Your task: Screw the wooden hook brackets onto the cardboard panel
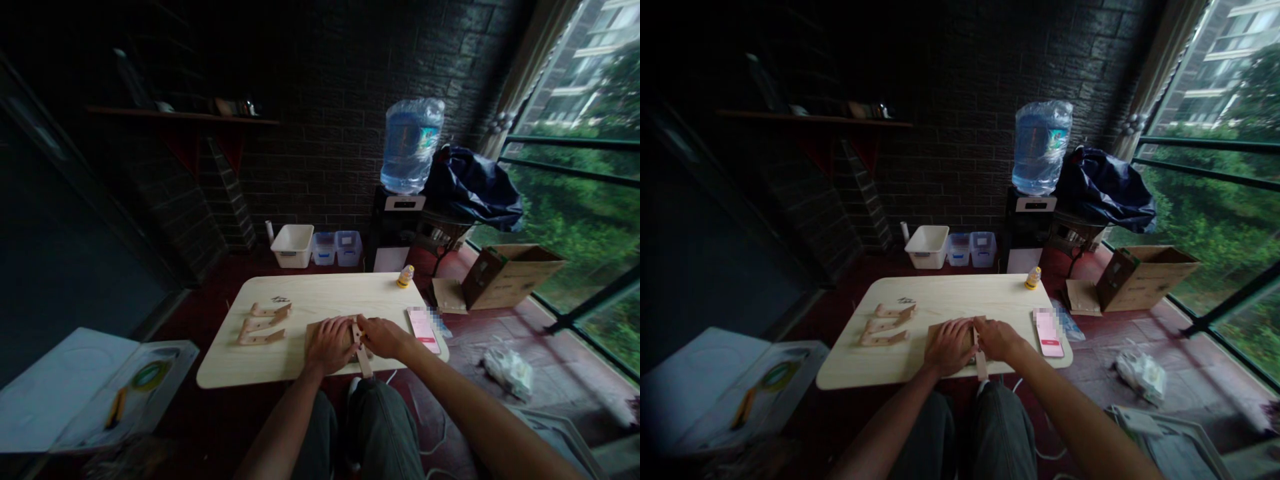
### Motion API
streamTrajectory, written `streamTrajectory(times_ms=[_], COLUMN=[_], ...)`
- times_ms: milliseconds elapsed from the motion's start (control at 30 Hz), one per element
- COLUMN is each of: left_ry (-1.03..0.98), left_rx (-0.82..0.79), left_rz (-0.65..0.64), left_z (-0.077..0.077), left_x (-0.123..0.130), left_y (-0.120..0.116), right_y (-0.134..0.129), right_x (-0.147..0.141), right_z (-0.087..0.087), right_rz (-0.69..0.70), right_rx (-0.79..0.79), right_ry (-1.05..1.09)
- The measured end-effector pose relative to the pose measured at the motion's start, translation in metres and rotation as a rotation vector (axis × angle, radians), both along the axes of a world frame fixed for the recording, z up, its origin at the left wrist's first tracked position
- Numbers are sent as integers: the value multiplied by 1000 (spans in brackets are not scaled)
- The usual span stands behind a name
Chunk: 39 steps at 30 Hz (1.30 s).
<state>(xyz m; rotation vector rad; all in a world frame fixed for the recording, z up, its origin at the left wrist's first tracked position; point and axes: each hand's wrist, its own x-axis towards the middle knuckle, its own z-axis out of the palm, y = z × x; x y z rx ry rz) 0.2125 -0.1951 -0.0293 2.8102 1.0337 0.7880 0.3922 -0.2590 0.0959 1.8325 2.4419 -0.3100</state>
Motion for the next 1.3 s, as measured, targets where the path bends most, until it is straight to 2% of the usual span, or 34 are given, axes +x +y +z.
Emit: streamTrajectory(times_ms=[267,733,1133,1300], left_ry=[-2,-22,-24,-21], left_rx=[14,17,39,20], left_rz=[6,-8,0,-12], left_z=[-4,-4,-5,-6], left_x=[-1,-5,-6,-6], left_y=[1,2,3,4], right_y=[8,9,10,8], right_x=[-3,-11,-17,-20], right_z=[13,14,15,10], right_rz=[101,163,45,36], right_rx=[9,-4,-29,-13], right_ry=[4,-59,-77,-76])
